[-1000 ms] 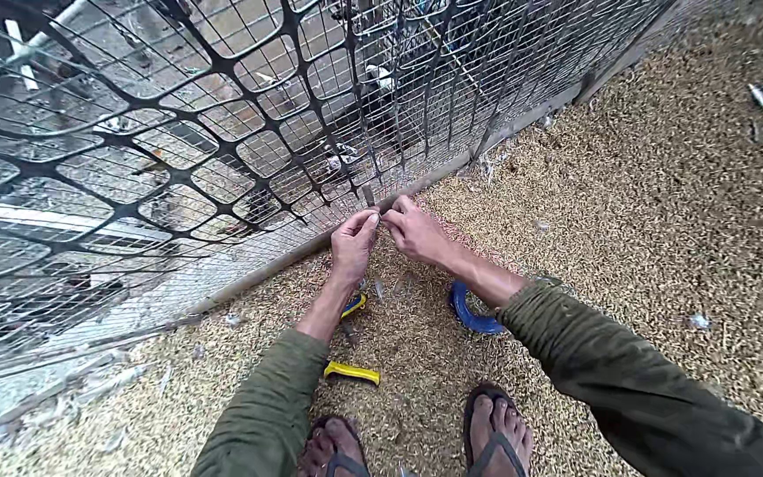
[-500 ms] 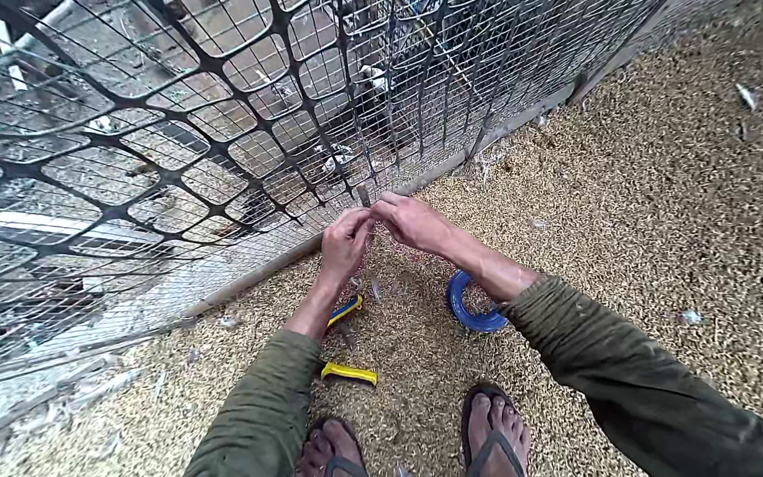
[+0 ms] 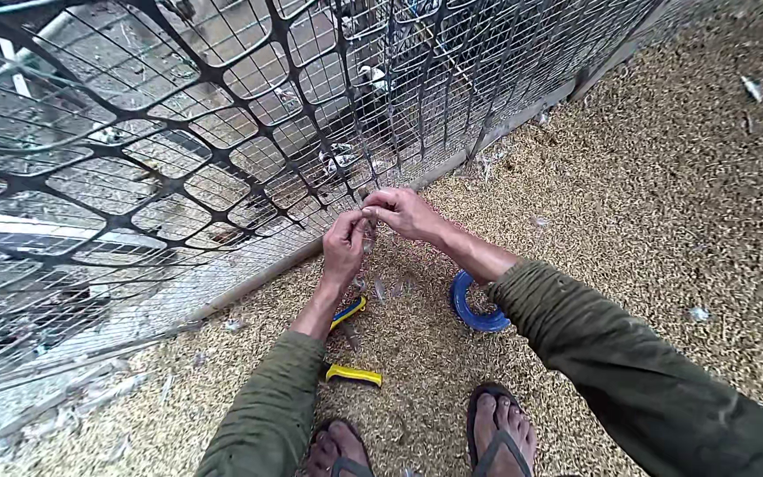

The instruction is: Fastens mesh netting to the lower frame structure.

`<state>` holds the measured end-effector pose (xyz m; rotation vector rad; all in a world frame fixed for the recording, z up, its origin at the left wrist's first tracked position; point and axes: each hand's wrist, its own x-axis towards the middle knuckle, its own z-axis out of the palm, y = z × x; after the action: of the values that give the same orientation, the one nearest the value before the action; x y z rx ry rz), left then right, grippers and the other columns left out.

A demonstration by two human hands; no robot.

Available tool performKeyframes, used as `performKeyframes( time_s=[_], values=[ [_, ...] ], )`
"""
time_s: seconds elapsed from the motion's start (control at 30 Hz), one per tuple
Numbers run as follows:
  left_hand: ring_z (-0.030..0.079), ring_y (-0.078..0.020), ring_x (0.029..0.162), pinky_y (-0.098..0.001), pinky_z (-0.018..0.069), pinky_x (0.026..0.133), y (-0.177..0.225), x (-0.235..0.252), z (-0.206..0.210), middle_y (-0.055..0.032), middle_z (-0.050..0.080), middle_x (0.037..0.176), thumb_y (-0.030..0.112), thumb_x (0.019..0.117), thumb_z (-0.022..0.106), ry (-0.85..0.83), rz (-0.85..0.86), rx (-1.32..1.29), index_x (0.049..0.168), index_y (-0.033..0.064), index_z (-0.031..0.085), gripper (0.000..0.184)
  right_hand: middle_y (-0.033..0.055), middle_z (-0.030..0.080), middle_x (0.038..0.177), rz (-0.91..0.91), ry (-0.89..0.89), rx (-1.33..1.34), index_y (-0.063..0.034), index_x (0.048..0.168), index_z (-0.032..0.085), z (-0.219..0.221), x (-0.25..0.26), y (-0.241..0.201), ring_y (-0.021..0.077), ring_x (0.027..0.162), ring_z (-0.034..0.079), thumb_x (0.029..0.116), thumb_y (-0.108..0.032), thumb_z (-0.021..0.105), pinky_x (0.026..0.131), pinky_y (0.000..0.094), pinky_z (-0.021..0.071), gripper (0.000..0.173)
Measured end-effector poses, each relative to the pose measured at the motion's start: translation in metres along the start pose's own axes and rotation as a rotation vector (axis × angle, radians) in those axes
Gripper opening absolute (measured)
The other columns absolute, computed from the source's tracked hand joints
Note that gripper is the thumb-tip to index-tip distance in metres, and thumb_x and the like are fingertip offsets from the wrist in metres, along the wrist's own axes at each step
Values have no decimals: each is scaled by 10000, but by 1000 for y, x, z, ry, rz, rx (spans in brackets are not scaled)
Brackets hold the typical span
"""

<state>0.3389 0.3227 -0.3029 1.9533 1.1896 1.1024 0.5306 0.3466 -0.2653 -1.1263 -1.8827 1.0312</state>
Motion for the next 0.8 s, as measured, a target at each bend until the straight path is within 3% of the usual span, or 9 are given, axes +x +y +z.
performKeyframes(
  time_s=[0.23, 0.47, 0.67, 0.77, 0.8],
  values=[
    [702, -172, 962, -322, 570, 908, -3, -1, -2, -165, 707, 1092, 49, 1009, 605, -9, 40, 56, 1124, -50, 687, 172, 147, 736, 1081, -101, 13, -126, 11, 1122, 727, 8, -3, 6, 270, 1051, 680, 1042, -123, 565, 1006, 427, 497, 225],
    [698, -144, 914, -290, 575, 866, -2, -2, 0, -155, 708, 1068, 67, 1009, 618, 43, 59, 79, 1119, -44, 687, 171, 134, 740, 1063, -116, 49, -161, -8, 1132, 725, 13, 1, 7, 276, 1025, 686, 1051, -142, 553, 974, 440, 512, 232],
    [711, -218, 874, -345, 590, 835, -3, 0, -1, -191, 713, 1053, 78, 1014, 613, 88, 118, 192, 1114, -54, 691, 184, 141, 724, 997, -41, 80, -164, -14, 1126, 722, 18, 0, 2, 309, 965, 664, 1054, -164, 555, 900, 469, 526, 236],
    [677, -242, 719, -375, 587, 706, -1, 0, 2, -200, 698, 934, 103, 1025, 607, 149, 85, 272, 1144, -73, 638, 215, 163, 719, 1010, 24, 76, -154, -4, 1138, 718, 18, -1, -4, 319, 987, 672, 1045, -149, 553, 919, 482, 526, 238],
    [692, -255, 748, -389, 596, 729, -3, 0, 2, -209, 701, 954, 104, 1027, 607, 161, 89, 295, 1161, -81, 627, 230, 169, 717, 1008, 33, 72, -154, -1, 1138, 716, 18, -1, -5, 323, 985, 674, 1044, -145, 551, 916, 486, 529, 238]
  ],
)
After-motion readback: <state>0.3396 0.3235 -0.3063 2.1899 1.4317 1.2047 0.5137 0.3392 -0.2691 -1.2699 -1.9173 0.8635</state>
